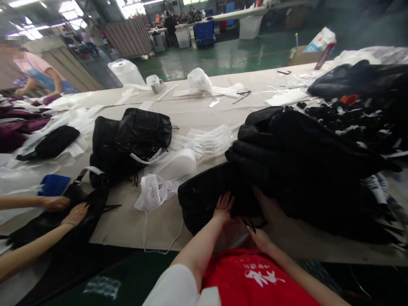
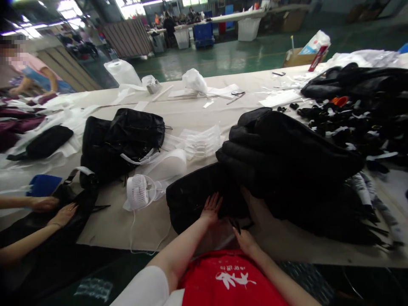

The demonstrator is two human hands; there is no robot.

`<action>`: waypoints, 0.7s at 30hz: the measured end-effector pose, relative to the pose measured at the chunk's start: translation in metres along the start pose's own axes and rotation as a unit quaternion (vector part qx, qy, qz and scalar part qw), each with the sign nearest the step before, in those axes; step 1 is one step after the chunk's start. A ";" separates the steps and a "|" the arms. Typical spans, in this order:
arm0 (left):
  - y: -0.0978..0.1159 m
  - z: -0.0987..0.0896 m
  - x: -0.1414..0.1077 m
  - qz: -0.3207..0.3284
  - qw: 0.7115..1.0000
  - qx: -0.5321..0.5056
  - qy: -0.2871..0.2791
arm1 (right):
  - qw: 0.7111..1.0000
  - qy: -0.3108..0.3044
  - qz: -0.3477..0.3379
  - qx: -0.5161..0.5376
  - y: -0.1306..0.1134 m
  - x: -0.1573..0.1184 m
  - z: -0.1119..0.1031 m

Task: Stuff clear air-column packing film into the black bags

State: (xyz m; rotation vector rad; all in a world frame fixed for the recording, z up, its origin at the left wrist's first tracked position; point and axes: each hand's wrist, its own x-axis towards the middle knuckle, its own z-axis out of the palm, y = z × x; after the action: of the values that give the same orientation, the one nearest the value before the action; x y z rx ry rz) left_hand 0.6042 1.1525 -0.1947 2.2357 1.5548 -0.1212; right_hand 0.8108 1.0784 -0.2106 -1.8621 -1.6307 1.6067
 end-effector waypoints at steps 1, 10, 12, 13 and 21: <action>-0.005 0.005 0.003 0.000 1.000 -0.001 -0.006 | 1.000 0.030 0.007 0.006 0.001 0.000 -0.003; -0.015 0.022 0.005 -0.008 0.999 0.037 0.003 | 0.878 0.135 0.103 0.448 -0.017 -0.011 -0.020; -0.015 0.022 0.004 -0.010 0.999 0.041 0.000 | 0.887 0.122 0.103 0.433 -0.014 -0.016 -0.028; -0.015 0.021 0.003 -0.009 0.999 0.042 -0.002 | 0.908 0.123 0.094 0.390 -0.010 -0.020 -0.035; 0.001 -0.030 -0.006 0.097 0.992 0.013 0.078 | 0.874 0.454 -0.149 -0.090 -0.027 -0.054 -0.074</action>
State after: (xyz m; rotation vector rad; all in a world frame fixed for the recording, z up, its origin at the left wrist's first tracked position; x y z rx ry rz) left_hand 0.5984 1.1581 -0.1652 2.4543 1.4076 0.0918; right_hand 0.8635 1.0805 -0.1313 -1.8629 -1.4954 0.3218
